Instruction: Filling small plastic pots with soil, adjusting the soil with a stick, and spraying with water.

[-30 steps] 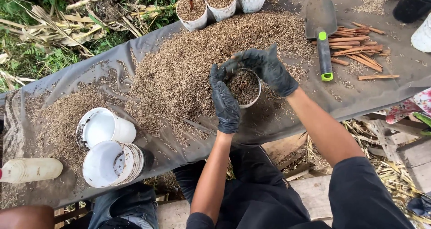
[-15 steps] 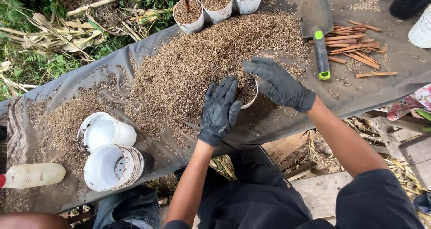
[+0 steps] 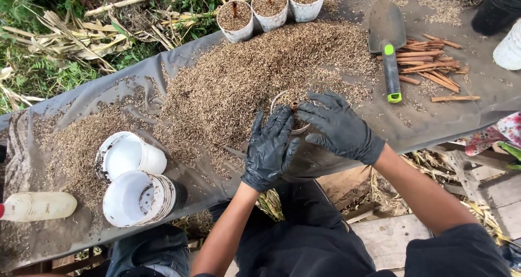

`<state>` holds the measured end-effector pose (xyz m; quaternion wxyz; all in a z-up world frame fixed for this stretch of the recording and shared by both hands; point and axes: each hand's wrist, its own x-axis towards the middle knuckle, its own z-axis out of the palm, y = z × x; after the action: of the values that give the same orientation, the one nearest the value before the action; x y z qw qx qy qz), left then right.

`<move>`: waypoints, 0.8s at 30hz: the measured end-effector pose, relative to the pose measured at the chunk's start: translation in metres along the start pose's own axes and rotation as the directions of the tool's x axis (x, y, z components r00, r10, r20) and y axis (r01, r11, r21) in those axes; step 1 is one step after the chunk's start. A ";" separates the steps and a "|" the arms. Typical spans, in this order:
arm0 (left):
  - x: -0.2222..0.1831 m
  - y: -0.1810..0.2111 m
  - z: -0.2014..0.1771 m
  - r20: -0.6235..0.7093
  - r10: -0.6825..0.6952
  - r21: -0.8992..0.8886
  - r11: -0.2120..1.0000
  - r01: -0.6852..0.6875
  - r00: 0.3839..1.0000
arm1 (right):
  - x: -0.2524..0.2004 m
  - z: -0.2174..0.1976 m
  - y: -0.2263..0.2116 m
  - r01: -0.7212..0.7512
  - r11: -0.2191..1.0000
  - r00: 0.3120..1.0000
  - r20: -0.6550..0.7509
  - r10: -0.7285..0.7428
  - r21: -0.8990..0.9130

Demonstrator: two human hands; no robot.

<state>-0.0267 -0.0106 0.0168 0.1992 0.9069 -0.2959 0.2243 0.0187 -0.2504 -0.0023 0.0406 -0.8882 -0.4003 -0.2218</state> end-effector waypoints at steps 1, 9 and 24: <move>0.000 0.001 -0.001 0.022 -0.003 0.006 1.000 0.003 1.000 | -0.001 0.001 -0.001 -0.017 0.998 1.000 -0.018 0.018 0.056; -0.002 -0.004 0.007 -0.043 0.021 -0.063 0.998 -0.023 0.999 | -0.001 0.004 -0.002 -0.010 0.990 0.989 -0.143 0.030 0.137; 0.035 -0.039 0.030 -0.156 0.144 -0.046 0.987 -0.153 0.977 | 0.023 0.011 0.027 0.062 0.973 0.998 0.010 -0.066 0.222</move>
<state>0.0319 -0.0123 0.0019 0.2302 0.8563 -0.3531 0.2985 0.0559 -0.2497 0.0001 0.1289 -0.8666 -0.4513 -0.1693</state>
